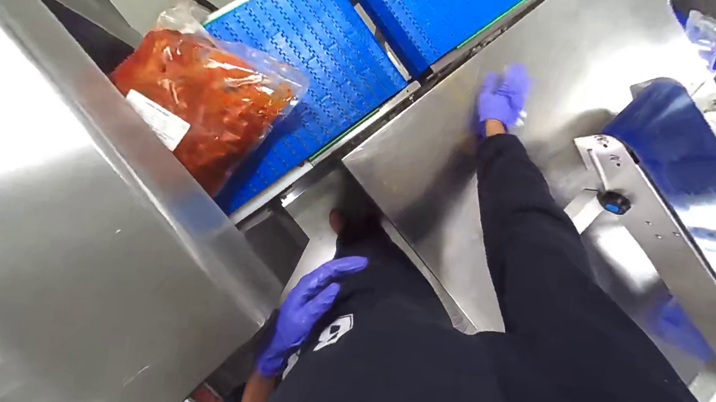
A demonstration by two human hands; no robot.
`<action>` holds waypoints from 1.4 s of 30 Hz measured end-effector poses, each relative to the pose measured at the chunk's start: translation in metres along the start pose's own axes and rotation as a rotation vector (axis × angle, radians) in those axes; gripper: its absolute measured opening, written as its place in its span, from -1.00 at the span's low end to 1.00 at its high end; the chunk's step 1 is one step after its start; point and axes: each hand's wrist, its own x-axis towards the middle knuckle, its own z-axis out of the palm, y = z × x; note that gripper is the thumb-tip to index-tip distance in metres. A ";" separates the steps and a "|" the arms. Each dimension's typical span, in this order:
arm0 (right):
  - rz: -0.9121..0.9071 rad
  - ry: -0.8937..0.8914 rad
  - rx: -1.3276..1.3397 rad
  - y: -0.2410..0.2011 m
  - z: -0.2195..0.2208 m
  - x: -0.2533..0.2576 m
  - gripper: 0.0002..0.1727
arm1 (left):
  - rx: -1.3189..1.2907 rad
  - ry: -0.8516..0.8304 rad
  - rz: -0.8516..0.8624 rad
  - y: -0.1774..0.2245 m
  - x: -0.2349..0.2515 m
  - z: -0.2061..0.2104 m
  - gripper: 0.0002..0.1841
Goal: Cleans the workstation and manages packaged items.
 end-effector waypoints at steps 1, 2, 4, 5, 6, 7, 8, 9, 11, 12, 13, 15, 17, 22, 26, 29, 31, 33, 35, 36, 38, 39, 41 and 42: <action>-0.154 -0.079 0.014 -0.031 0.005 -0.033 -0.29 | -0.029 0.045 -0.034 -0.004 -0.015 -0.005 -0.42; -0.325 -0.153 0.035 -0.059 0.010 -0.077 -0.34 | -0.046 0.082 -0.076 -0.007 -0.026 -0.008 -0.39; -0.604 -0.286 0.074 -0.077 0.019 -0.159 -0.29 | -0.044 0.106 -0.207 0.001 -0.042 -0.015 -0.26; -0.664 -0.287 0.091 -0.070 0.019 -0.169 -0.30 | -0.011 0.103 -0.258 0.007 -0.047 -0.018 -0.19; -0.647 -0.284 0.100 -0.053 0.012 -0.158 -0.31 | 0.028 0.095 -0.295 0.011 -0.057 -0.019 -0.14; -0.571 -0.255 0.097 -0.034 0.001 -0.127 -0.33 | 0.053 0.094 -0.313 0.014 -0.068 -0.020 -0.15; -0.455 -0.178 0.075 -0.016 -0.007 -0.081 -0.35 | 0.063 0.116 -0.312 0.017 -0.081 -0.021 -0.24; -0.314 -0.093 0.043 -0.002 -0.012 -0.028 -0.36 | 0.056 0.176 -0.319 0.020 -0.092 -0.020 -0.37; -0.031 -0.080 -0.024 0.002 -0.011 0.050 -0.24 | 0.044 0.379 -0.454 0.042 -0.100 -0.006 -0.58; 0.021 -0.095 -0.027 -0.013 -0.007 0.061 -0.21 | 0.077 0.449 -0.527 0.048 -0.105 -0.003 -0.58; -0.044 -0.083 -0.016 -0.034 0.002 0.049 -0.23 | 0.128 0.472 -0.546 0.045 -0.117 -0.007 -0.57; -0.340 -0.090 0.047 -0.080 0.019 -0.025 -0.36 | 0.191 0.469 -0.467 0.017 -0.147 -0.024 -0.56; -0.582 -0.261 0.049 -0.091 0.022 -0.146 -0.35 | 0.251 0.503 -0.447 0.003 -0.156 -0.033 -0.60; -0.374 -0.228 -0.032 0.018 -0.012 -0.211 -0.31 | 0.312 0.542 -0.486 -0.005 -0.166 -0.037 -0.60; 0.122 -0.021 -0.091 0.037 -0.016 -0.076 -0.17 | 0.277 0.527 -0.522 -0.008 -0.173 -0.028 -0.56; -0.310 -0.135 -0.033 -0.043 0.006 -0.154 -0.24 | 0.290 0.520 -0.538 -0.009 -0.170 -0.024 -0.56; -0.660 -0.268 -0.007 -0.054 0.014 -0.252 -0.25 | 0.275 0.535 -0.510 -0.014 -0.169 -0.018 -0.55; -0.715 -0.323 0.027 -0.021 0.002 -0.289 -0.29 | 0.248 0.578 -0.457 -0.016 -0.171 -0.012 -0.53; -0.488 -0.250 -0.015 0.025 -0.020 -0.254 -0.30 | 0.200 0.639 -0.403 -0.019 -0.183 -0.001 -0.52; -0.335 -0.165 -0.021 0.040 -0.029 -0.222 -0.32 | 0.184 0.671 -0.399 -0.020 -0.190 0.004 -0.51; -0.092 -0.008 -0.082 0.043 -0.021 -0.156 -0.28 | 0.208 0.752 -0.442 -0.019 -0.204 0.016 -0.50; -0.034 0.029 -0.112 0.041 -0.011 -0.138 -0.22 | 0.237 0.798 -0.483 -0.018 -0.213 0.024 -0.51; -0.084 0.020 -0.145 0.038 0.005 -0.124 -0.10 | 0.306 0.900 -0.509 -0.017 -0.230 0.035 -0.50; -0.134 0.013 -0.141 0.040 0.008 -0.122 -0.07 | 0.340 0.959 -0.506 -0.016 -0.240 0.035 -0.48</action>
